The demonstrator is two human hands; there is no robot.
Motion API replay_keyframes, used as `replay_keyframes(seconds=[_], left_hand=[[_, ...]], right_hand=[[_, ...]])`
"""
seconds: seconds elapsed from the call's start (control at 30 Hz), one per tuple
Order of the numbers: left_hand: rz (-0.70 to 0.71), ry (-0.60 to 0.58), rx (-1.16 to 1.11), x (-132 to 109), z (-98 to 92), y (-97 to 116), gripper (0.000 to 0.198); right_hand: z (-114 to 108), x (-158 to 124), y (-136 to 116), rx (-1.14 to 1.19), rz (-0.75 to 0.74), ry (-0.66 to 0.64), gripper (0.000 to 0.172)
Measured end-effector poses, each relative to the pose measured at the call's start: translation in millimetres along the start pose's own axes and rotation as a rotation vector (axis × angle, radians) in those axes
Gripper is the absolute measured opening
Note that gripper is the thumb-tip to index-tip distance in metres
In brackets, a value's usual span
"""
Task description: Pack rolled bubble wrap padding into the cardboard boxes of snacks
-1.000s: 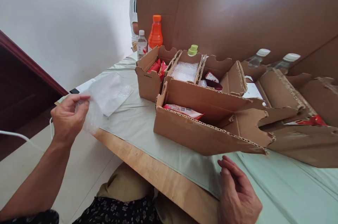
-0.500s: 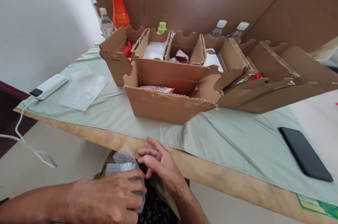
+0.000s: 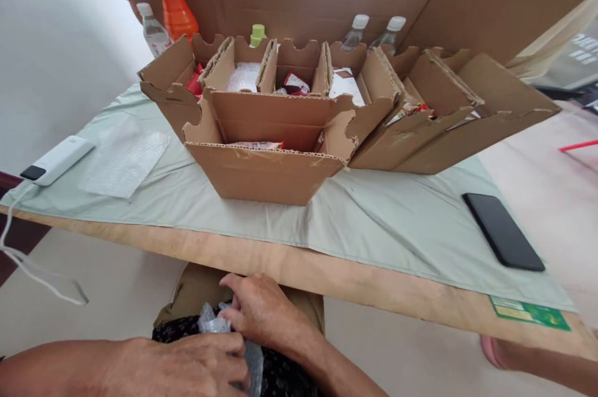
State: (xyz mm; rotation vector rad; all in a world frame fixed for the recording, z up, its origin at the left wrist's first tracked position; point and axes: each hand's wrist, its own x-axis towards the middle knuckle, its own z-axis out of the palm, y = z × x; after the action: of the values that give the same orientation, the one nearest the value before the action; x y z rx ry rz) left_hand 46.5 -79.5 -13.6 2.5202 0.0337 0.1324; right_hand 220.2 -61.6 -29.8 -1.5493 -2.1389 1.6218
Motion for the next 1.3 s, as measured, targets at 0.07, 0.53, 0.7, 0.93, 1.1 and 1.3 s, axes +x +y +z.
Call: replay_keyframes(seconds=[0.07, 0.53, 0.7, 0.93, 1.1, 1.3], left_hand=[[-0.002, 0.007, 0.005, -2, 16.7, -3, 0.022], [-0.105, 0.335, 0.347, -11, -88.5, 1, 0.026], [-0.197, 0.665, 0.642, -14, -89.5, -22, 0.026], [-0.434, 0.565, 0.468, -46, -41.2, -81, 0.023], [-0.973, 0.970, 0.511, -84, -59.0, -105, 0.025], [-1.178, 1.067, 0.533, -97, -79.6, -146, 0.042]], right_hand=[[8, -3, 7, -0.104, 0.033, -0.013, 0.048], [0, -86, 47, 0.507, -0.147, 0.920, 0.037], [-26, -73, 35, 0.293, -0.226, 1.632, 0.047], [-26, -58, 105, -0.123, 0.186, 1.277, 0.059], [-33, -69, 108, -0.147, 0.247, 1.356, 0.067], [-59, -56, 93, -0.229, 0.081, 1.370, 0.057]])
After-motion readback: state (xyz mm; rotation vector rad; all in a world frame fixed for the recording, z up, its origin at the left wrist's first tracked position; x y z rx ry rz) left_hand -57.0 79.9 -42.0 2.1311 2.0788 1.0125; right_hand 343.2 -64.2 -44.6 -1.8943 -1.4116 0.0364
